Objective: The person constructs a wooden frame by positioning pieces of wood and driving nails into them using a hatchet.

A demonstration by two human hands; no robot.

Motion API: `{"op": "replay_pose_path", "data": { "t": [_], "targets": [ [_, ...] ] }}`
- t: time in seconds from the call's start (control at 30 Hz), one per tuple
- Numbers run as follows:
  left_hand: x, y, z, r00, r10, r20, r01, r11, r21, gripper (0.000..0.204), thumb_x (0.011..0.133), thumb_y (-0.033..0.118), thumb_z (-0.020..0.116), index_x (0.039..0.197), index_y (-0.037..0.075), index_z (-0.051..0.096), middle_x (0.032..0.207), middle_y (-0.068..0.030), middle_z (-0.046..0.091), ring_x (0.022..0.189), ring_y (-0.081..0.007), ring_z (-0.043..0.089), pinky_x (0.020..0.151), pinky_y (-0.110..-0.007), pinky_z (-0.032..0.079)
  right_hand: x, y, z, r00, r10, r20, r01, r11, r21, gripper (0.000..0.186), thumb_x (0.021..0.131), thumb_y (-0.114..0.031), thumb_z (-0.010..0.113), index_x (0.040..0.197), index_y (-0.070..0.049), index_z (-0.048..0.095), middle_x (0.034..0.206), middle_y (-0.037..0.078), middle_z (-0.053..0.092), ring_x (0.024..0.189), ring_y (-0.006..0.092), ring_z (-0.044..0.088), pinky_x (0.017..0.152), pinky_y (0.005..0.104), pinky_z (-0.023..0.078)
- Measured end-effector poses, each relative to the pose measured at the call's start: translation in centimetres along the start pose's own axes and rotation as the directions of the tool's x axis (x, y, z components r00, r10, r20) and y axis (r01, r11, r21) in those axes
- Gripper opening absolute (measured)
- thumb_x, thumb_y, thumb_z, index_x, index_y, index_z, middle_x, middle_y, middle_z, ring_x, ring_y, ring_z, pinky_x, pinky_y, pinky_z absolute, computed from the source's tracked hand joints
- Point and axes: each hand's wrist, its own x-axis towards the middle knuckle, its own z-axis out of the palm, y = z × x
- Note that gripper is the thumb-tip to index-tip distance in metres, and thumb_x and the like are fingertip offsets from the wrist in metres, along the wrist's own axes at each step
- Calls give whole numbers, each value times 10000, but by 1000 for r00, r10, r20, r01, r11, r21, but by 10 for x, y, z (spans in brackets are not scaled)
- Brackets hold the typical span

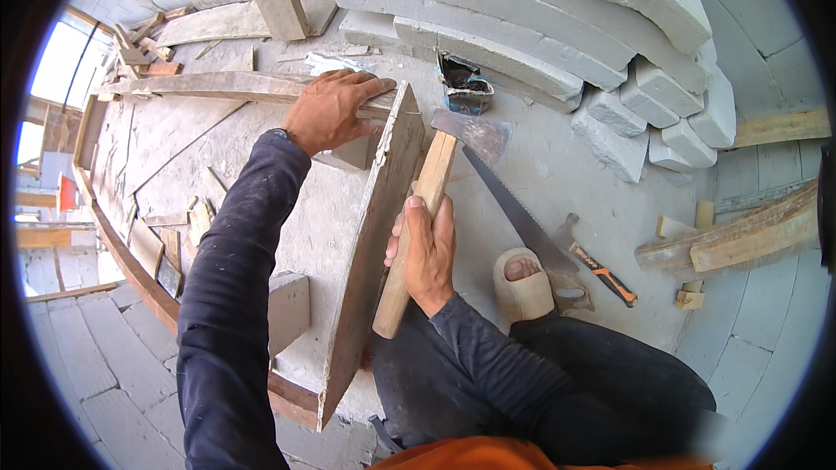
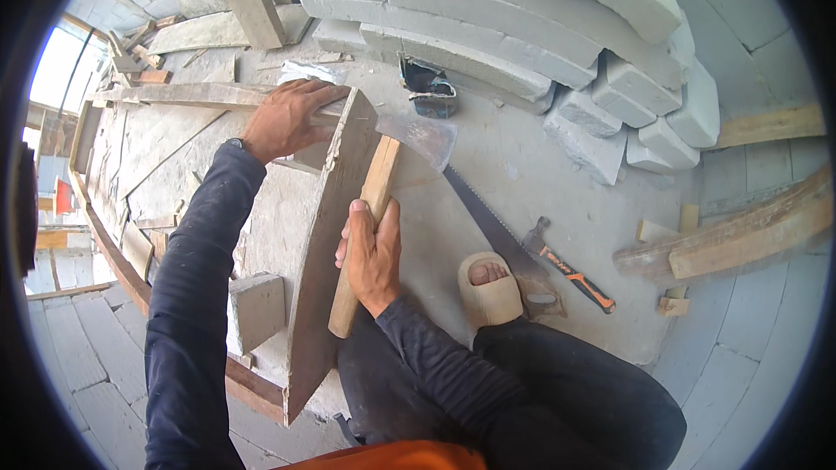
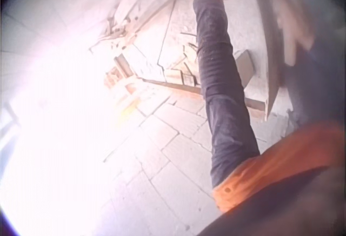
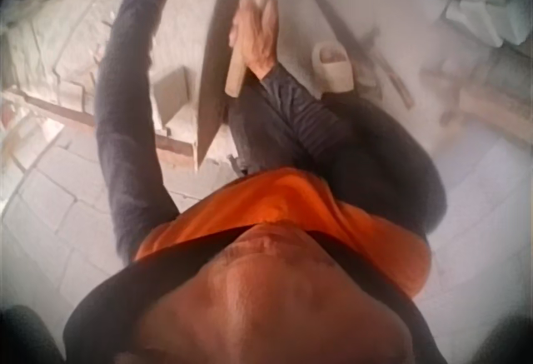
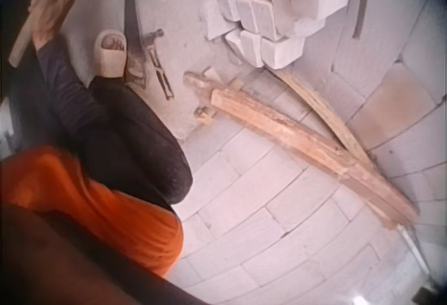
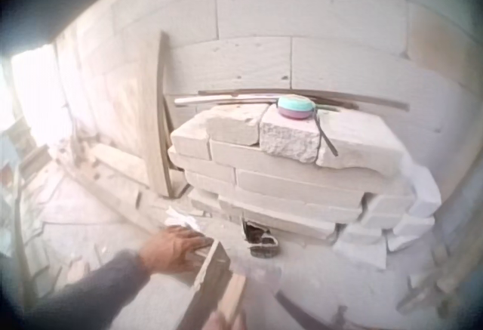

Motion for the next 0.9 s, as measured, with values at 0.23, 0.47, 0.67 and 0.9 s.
{"op": "replay_pose_path", "data": {
  "t": [0.23,0.47,0.67,0.9],
  "targets": [
    [2,0,-3,998,42,-37,-43,999,-27,594,899,285,793,1455,162,627,1289,-158,706,1255,-375,646,1089,-493,505,21,-3,-9,998,-67,-5,66,991,-118,515,1125,-436,512,1386,4,464,805,50,541,527,126,534,482,293,495],
    [-3,3,-17,996,59,-62,-71,972,-225,639,902,354,731,1467,88,598,1398,-219,647,1319,-433,589,1165,-527,433,21,-5,-20,999,-44,16,45,993,-109,549,1127,-461,487,1402,14,468,789,54,546,530,132,533,483,293,484],
    [-2,55,-4,947,138,-290,-155,987,-38,491,879,270,747,1339,124,654,1450,-145,629,1377,-421,559,1195,-560,399,13,-10,-25,999,-46,-1,45,991,-129,540,1123,-443,494,1418,9,464,803,60,542,554,131,538,501,284,478],
    [1,52,6,950,59,-307,-143,955,-259,202,885,66,702,1064,53,795,1480,-103,644,1229,-338,667,1072,-465,520,6,-3,-29,999,-26,23,30,983,-180,499,1119,-428,498,1387,-8,479,813,51,540,562,120,533,509,276,479]
  ]
}}
